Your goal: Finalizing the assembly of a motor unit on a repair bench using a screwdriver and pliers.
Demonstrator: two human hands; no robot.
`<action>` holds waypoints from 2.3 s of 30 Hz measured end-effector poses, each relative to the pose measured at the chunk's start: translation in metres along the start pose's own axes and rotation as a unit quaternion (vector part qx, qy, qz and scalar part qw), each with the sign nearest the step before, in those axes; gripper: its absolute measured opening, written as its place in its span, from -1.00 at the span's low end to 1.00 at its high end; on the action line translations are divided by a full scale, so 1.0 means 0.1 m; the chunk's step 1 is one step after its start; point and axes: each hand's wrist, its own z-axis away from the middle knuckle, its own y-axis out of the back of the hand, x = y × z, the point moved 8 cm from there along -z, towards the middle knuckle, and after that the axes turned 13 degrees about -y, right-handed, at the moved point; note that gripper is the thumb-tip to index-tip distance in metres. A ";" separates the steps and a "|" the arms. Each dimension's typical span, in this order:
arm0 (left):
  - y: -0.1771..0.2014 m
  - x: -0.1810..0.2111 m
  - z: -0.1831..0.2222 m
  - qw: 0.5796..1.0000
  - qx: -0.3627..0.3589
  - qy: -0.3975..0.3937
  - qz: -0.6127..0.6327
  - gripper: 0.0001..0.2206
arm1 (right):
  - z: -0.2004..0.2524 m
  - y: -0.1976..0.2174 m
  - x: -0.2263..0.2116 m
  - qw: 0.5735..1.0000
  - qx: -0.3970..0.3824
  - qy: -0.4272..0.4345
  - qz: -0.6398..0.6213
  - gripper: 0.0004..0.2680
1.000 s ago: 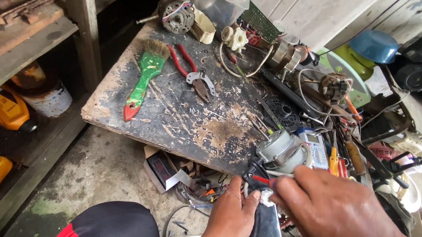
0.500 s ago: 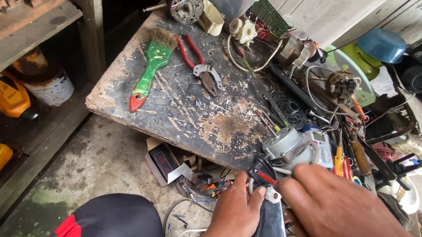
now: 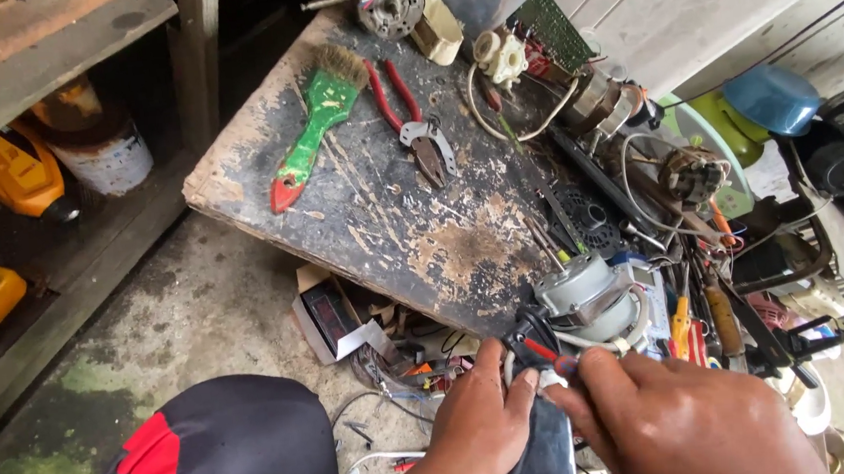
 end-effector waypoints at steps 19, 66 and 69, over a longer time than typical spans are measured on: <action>-0.02 0.03 0.03 0.999 0.018 0.013 0.027 -0.75 | -0.13 -0.04 0.12 0.996 -0.033 -0.018 0.082 -0.64; -0.13 -0.12 -0.03 0.999 0.014 0.033 0.038 -0.58 | -0.18 -0.30 0.34 0.978 -0.186 -0.093 -0.014 -0.67; -0.16 -0.06 0.02 0.997 -0.018 0.050 0.063 -0.70 | -0.17 0.21 0.67 0.861 -0.161 -0.321 -0.360 -0.91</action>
